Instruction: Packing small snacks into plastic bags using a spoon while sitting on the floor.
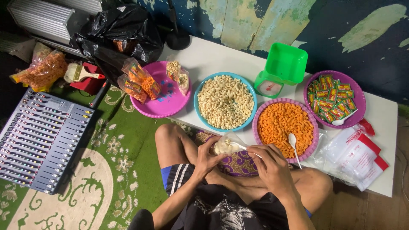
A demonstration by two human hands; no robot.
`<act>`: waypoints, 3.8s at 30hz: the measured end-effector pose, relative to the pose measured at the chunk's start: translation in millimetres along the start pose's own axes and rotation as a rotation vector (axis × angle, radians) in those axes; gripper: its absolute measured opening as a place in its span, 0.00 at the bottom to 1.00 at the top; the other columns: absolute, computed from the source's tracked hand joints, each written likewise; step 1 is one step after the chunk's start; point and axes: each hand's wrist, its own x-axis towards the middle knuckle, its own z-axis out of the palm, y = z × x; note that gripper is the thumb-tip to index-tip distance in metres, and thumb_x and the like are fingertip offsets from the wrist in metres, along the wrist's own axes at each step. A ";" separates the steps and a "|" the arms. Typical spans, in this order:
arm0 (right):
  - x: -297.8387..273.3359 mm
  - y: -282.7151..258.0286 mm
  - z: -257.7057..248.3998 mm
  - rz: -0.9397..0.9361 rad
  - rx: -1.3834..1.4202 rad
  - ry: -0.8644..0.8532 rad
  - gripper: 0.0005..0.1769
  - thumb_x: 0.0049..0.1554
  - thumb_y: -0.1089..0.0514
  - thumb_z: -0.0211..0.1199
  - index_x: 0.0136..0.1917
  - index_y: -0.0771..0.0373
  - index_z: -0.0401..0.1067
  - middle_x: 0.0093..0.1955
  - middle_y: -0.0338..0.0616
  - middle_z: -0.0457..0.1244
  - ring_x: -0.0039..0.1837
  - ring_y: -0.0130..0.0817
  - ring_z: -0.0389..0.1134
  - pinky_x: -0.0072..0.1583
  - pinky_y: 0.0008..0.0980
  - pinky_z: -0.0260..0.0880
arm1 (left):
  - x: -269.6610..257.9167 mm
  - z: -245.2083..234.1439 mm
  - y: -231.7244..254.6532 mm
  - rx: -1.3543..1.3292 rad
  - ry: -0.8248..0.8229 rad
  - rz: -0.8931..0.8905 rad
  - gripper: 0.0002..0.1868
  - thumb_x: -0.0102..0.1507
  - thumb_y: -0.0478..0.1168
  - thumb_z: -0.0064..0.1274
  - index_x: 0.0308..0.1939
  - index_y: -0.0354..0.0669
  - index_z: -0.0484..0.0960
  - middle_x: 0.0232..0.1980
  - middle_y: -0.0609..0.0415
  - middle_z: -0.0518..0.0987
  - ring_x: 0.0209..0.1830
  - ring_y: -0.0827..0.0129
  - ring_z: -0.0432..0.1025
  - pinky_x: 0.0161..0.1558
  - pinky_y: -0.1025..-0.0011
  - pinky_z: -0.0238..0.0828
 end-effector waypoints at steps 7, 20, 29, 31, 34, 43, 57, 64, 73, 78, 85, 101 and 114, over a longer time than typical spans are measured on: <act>-2.0 5.1 -8.8 0.155 0.248 0.388 0.08 0.68 0.63 0.48 0.53 0.68 0.67 0.52 0.55 0.68 0.57 0.44 0.73 0.55 0.30 0.75 | 3.6 -8.2 7.6 -0.405 -0.153 -0.252 0.32 0.55 0.46 0.69 0.58 0.35 0.77 0.52 0.49 0.83 0.50 0.66 0.78 0.52 0.74 0.77; 34.4 -7.0 -45.5 0.179 0.153 -0.397 0.21 0.57 0.56 0.61 0.64 0.51 0.73 0.60 0.36 0.70 0.60 0.32 0.72 0.60 0.36 0.69 | 2.2 -14.2 38.3 -0.414 -0.426 -0.214 0.43 0.51 0.47 0.71 0.66 0.37 0.71 0.59 0.48 0.78 0.59 0.60 0.73 0.60 0.69 0.74; 31.2 -7.7 -40.0 0.007 0.174 -0.465 0.10 0.57 0.60 0.63 0.54 0.55 0.77 0.48 0.34 0.69 0.48 0.32 0.72 0.47 0.35 0.69 | -5.2 -9.5 61.8 -0.097 -0.385 -0.091 0.48 0.50 0.52 0.70 0.70 0.42 0.68 0.62 0.47 0.79 0.62 0.62 0.74 0.61 0.66 0.71; 30.9 -10.0 -42.8 -0.008 0.201 -0.473 0.09 0.59 0.59 0.62 0.54 0.56 0.76 0.48 0.35 0.69 0.48 0.33 0.72 0.46 0.36 0.69 | -7.0 -8.0 58.7 -0.071 -0.360 -0.073 0.47 0.51 0.50 0.70 0.70 0.40 0.68 0.59 0.48 0.82 0.59 0.64 0.76 0.59 0.67 0.74; 28.9 -13.0 -46.9 0.068 0.201 -0.499 0.10 0.59 0.59 0.60 0.55 0.54 0.74 0.49 0.34 0.72 0.48 0.33 0.73 0.48 0.38 0.68 | -8.8 -8.8 50.3 -0.084 -0.340 -0.032 0.37 0.56 0.46 0.68 0.66 0.35 0.71 0.54 0.47 0.83 0.52 0.64 0.78 0.51 0.70 0.75; 11.6 -3.6 -45.0 -0.001 0.224 -0.530 0.15 0.55 0.62 0.66 0.55 0.52 0.77 0.45 0.32 0.66 0.44 0.29 0.70 0.43 0.33 0.66 | -15.7 -8.2 21.8 0.096 -0.368 0.298 0.31 0.61 0.40 0.63 0.64 0.35 0.67 0.63 0.37 0.76 0.58 0.47 0.76 0.58 0.57 0.76; 0.6 83.5 7.3 0.480 0.240 0.088 0.25 0.74 0.47 0.42 0.51 0.57 0.79 0.35 0.36 0.51 0.33 0.29 0.54 0.44 0.31 0.62 | -26.0 -5.1 -20.6 0.007 0.066 -0.097 0.36 0.54 0.50 0.69 0.62 0.42 0.74 0.46 0.37 0.82 0.47 0.40 0.79 0.48 0.47 0.76; -9.9 139.7 82.7 0.737 0.251 0.256 0.20 0.76 0.56 0.44 0.55 0.62 0.77 0.40 0.51 0.67 0.44 0.43 0.68 0.52 0.40 0.66 | 5.0 -20.8 2.9 0.014 0.218 -0.339 0.37 0.54 0.44 0.69 0.63 0.38 0.71 0.47 0.29 0.80 0.50 0.36 0.77 0.55 0.43 0.73; 6.2 205.5 144.3 0.699 0.005 0.345 0.13 0.73 0.57 0.54 0.59 0.62 0.79 0.47 0.54 0.70 0.41 0.45 0.67 0.47 0.40 0.67 | 40.7 -19.0 -30.2 0.163 0.232 -0.371 0.33 0.55 0.38 0.65 0.63 0.42 0.70 0.48 0.31 0.81 0.52 0.33 0.76 0.52 0.42 0.72; 7.7 228.1 168.5 0.776 0.057 0.351 0.10 0.71 0.56 0.57 0.57 0.55 0.80 0.47 0.44 0.72 0.49 0.45 0.73 0.52 0.39 0.70 | 62.0 -10.9 -46.9 0.149 0.219 -0.421 0.37 0.51 0.38 0.68 0.64 0.46 0.73 0.51 0.35 0.81 0.55 0.38 0.77 0.55 0.44 0.73; 42.2 195.5 172.1 0.834 0.257 0.321 0.11 0.70 0.55 0.55 0.55 0.54 0.79 0.47 0.39 0.73 0.46 0.33 0.72 0.51 0.33 0.68 | 77.6 -12.3 -72.4 0.118 0.211 -0.397 0.36 0.52 0.37 0.69 0.63 0.42 0.73 0.50 0.35 0.81 0.53 0.39 0.77 0.55 0.44 0.75; 119.9 173.6 195.7 0.044 0.064 0.053 0.20 0.61 0.66 0.62 0.65 0.53 0.77 0.50 0.36 0.70 0.53 0.34 0.68 0.53 0.32 0.69 | 75.9 -47.3 -68.9 0.203 0.424 -0.390 0.30 0.54 0.42 0.69 0.58 0.44 0.76 0.43 0.43 0.82 0.46 0.51 0.80 0.50 0.54 0.74; 34.8 196.7 150.8 -0.084 -0.333 -0.072 0.19 0.61 0.64 0.60 0.63 0.47 0.74 0.53 0.29 0.68 0.57 0.32 0.67 0.51 0.30 0.66 | 66.5 -48.6 -51.7 0.137 0.411 -0.312 0.32 0.53 0.39 0.71 0.60 0.42 0.77 0.45 0.40 0.83 0.48 0.48 0.80 0.53 0.53 0.74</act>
